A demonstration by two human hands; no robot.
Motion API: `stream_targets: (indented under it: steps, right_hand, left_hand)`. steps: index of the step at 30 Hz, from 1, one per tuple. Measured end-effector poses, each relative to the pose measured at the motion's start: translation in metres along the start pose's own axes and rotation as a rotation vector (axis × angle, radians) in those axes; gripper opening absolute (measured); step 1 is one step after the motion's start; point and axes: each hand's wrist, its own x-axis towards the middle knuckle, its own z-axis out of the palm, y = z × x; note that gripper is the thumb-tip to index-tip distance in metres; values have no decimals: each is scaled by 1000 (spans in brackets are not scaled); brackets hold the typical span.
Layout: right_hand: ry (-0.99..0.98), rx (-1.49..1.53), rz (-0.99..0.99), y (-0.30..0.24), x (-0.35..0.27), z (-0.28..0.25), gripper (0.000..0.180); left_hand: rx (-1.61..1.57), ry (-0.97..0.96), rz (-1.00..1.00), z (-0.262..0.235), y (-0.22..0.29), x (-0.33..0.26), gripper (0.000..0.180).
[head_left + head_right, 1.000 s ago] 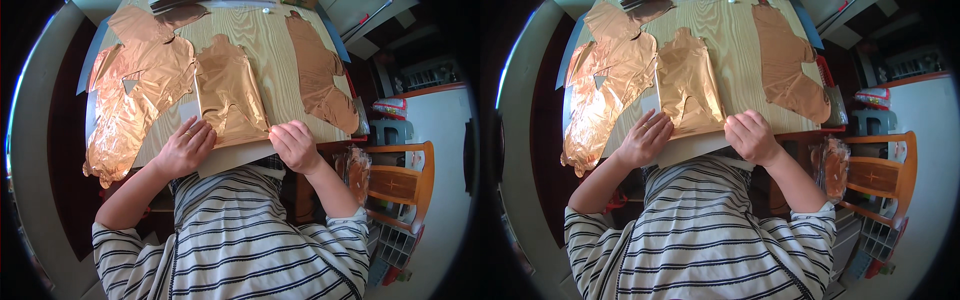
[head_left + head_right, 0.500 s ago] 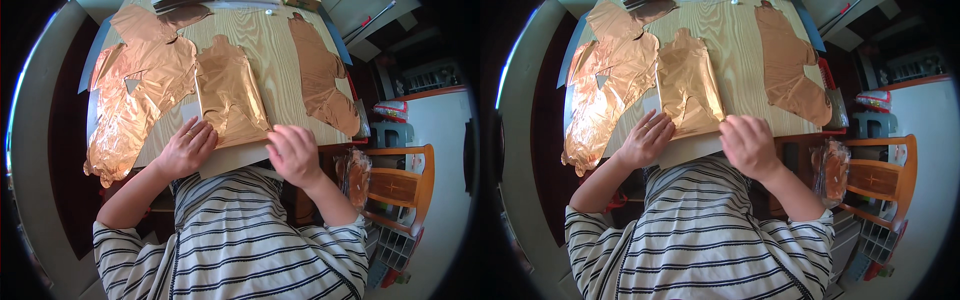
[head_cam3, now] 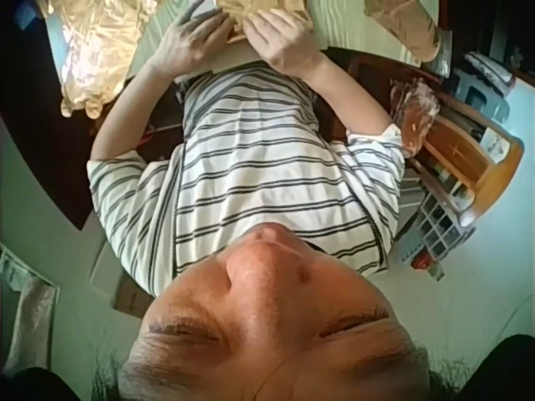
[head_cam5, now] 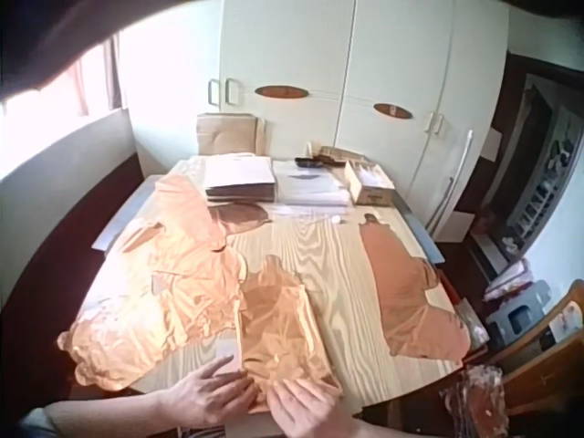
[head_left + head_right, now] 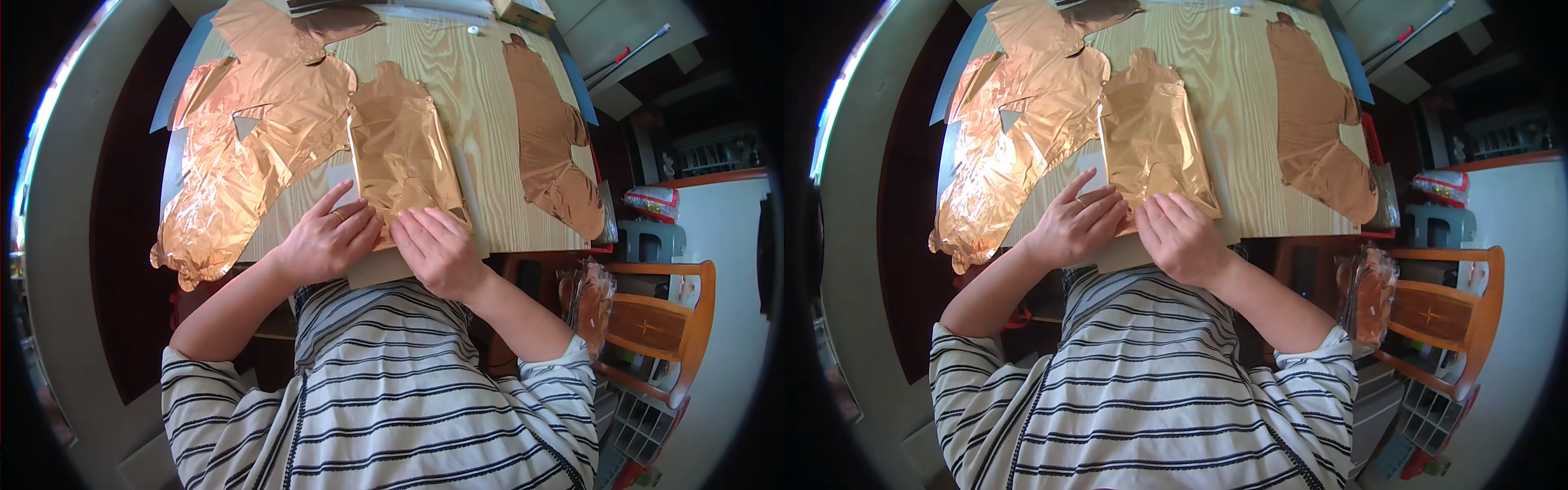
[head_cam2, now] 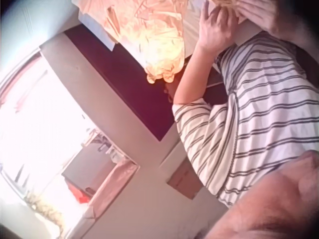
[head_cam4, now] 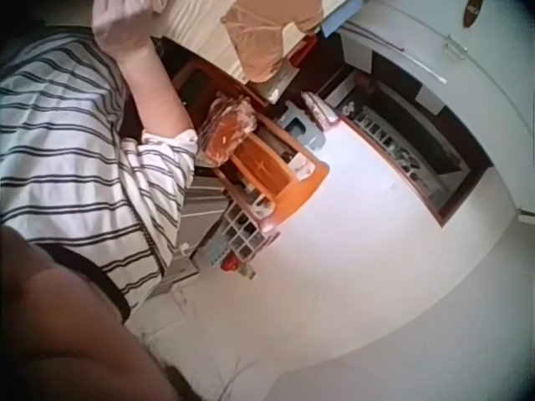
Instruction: Fold rose-gold balloon items and place them into plastic sleeves with instructional card inserts.
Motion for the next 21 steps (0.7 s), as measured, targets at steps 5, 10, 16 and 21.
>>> stream_targets:
  steps: [5, 10, 16, 21]
  right_hand:
    - [14, -3, -11, 3, 1, -4, 32]
    - [10, -33, -54, 5, 3, -5, 32]
    - [-21, -43, -100, 8, 8, -3, 32]
    - [-39, -10, -119, 12, 10, 0, 32]
  left_hand:
    - [-2, -4, 35, -6, -28, 4, 26]
    - [-36, -17, 133, -13, -38, 24, 26]
    - [13, -20, 181, -4, -60, 18, 26]
    - [20, -45, 20, -10, -59, 18, 24]
